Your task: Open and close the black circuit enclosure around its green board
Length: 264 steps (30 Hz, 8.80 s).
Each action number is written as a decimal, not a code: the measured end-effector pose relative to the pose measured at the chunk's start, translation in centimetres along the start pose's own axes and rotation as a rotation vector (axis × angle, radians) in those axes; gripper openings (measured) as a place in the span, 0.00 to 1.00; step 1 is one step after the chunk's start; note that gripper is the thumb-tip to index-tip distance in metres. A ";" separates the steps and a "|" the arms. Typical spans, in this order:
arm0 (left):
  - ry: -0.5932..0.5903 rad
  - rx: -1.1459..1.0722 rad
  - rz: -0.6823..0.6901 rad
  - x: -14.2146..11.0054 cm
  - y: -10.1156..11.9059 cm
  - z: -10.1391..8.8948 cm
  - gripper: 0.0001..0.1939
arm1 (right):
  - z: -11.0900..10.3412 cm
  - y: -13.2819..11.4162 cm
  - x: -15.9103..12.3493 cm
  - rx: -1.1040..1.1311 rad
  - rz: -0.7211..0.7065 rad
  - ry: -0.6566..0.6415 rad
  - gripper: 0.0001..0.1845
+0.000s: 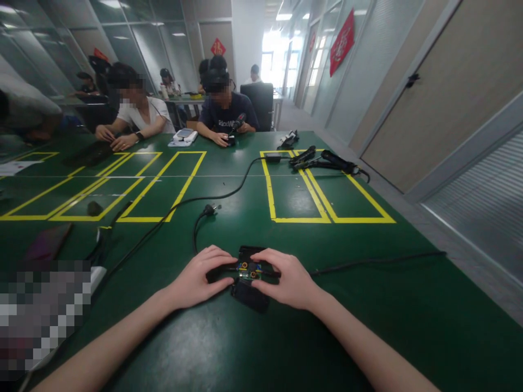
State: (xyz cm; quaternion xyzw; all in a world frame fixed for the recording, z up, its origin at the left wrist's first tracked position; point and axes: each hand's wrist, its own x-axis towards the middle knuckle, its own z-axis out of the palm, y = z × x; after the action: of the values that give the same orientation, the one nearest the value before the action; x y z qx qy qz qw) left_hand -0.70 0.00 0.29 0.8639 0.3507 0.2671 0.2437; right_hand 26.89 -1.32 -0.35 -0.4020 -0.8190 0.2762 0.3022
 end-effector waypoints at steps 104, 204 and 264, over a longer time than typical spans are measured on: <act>-0.098 0.229 0.151 0.2 0.4 0.8 0.34 | -1.1 1.3 -0.9 -0.192 0.013 -0.099 0.24; -0.134 0.281 0.285 -0.1 2.3 1.9 0.20 | -0.3 -2.3 -1.2 -0.148 -0.047 -0.231 0.23; 0.032 -0.154 0.046 0.1 2.8 0.9 0.11 | -0.3 -0.6 -1.5 -0.423 -0.340 -0.058 0.16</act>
State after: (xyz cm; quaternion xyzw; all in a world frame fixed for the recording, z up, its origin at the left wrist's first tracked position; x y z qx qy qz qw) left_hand 1.26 -1.93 1.31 0.8461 0.3128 0.3125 0.2976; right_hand 27.55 -2.77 -0.18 -0.3048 -0.9226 0.0556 0.2297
